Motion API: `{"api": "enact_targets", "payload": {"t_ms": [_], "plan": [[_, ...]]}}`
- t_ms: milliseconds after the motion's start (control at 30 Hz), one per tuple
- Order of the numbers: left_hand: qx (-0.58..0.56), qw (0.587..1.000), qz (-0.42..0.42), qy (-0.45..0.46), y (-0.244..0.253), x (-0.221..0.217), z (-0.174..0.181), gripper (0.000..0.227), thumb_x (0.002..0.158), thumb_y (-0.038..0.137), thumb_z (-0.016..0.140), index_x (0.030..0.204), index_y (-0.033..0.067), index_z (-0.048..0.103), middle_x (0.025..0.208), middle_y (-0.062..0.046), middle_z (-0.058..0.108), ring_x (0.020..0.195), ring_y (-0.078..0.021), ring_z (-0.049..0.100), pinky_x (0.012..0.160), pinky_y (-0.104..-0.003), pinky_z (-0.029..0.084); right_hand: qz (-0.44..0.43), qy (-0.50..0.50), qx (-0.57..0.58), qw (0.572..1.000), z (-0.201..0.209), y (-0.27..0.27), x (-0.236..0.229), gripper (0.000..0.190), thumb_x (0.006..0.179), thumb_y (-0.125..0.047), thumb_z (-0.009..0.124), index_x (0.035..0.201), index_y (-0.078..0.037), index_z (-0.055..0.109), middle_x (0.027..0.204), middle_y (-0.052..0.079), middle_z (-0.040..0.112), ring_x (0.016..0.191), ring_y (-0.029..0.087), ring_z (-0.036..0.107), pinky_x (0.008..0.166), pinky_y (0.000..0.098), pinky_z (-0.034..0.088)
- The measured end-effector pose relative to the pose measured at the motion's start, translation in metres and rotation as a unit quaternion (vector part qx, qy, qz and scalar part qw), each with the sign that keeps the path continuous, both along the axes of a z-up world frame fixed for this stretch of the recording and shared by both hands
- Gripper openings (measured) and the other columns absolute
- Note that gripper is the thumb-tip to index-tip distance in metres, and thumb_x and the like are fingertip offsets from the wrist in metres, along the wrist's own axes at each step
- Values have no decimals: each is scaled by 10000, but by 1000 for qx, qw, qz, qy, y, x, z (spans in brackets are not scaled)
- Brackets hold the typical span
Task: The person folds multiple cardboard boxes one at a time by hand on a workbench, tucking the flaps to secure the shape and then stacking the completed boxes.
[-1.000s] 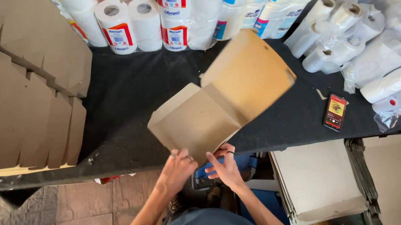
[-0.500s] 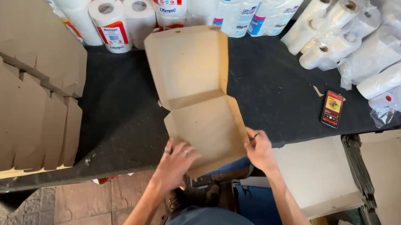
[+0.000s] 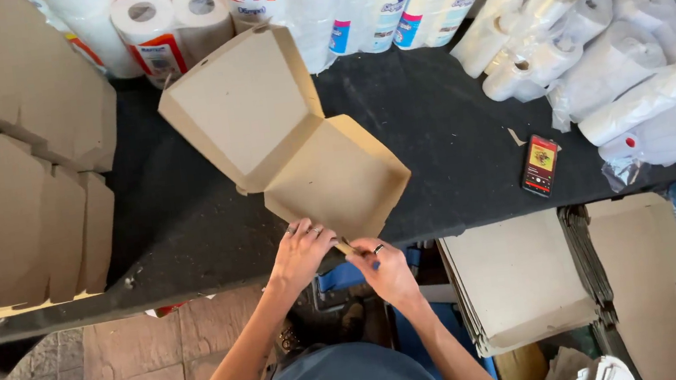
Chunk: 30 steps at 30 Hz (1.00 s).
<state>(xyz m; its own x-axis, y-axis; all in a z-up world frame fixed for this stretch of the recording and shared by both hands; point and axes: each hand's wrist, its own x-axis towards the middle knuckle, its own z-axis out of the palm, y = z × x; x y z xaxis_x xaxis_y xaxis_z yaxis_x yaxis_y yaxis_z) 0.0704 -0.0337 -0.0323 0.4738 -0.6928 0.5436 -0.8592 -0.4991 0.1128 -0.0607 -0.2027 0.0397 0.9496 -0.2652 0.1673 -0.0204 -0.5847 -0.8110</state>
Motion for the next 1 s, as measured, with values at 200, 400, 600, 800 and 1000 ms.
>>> {"api": "enact_targets", "payload": {"t_ms": [200, 400, 600, 800, 1000], "plan": [[-2, 999, 15, 44, -16, -2, 7, 169, 915, 356, 696, 844, 211, 646, 744, -11, 586, 831, -231, 600, 832, -364, 496, -60, 46, 46, 996, -17, -26, -10, 97, 1001, -102, 674, 1025, -9, 686, 1015, 230, 753, 951, 351, 766, 798, 406, 661], [-1, 995, -7, 102, -30, 12, 4, 120, 908, 321, 699, 873, 217, 650, 786, -2, 636, 840, -238, 641, 862, -393, 506, -8, -11, -11, 1000, 12, -26, -13, 36, 1001, -35, 628, 968, -41, 642, 1083, 181, 748, 987, 370, 743, 790, 432, 644], [78, 981, -9, 180, -36, 18, 5, 105, 980, 318, 621, 942, 223, 644, 853, 4, 660, 906, -235, 676, 924, -420, 448, -31, -10, -104, 994, 13, -25, -3, 62, 1017, -152, 674, 1062, -114, 691, 970, 66, 723, 957, 251, 738, 794, 331, 658], [101, 960, -10, 260, -35, 16, 18, 117, 1021, 317, 574, 1011, 223, 645, 907, -7, 691, 970, -244, 686, 937, -425, 454, -34, 16, -178, 983, 5, -29, 11, 79, 997, -208, 705, 1065, -221, 743, 907, -20, 701, 893, 179, 722, 745, 284, 669], [58, 963, -20, 261, -37, 13, 24, 89, 1041, 274, 548, 1023, 216, 613, 872, -9, 668, 909, -255, 705, 866, -394, 494, -60, 82, -217, 971, -21, -31, 31, 125, 939, -270, 758, 1009, -173, 724, 804, -1, 658, 815, 239, 725, 699, 398, 673]]}}
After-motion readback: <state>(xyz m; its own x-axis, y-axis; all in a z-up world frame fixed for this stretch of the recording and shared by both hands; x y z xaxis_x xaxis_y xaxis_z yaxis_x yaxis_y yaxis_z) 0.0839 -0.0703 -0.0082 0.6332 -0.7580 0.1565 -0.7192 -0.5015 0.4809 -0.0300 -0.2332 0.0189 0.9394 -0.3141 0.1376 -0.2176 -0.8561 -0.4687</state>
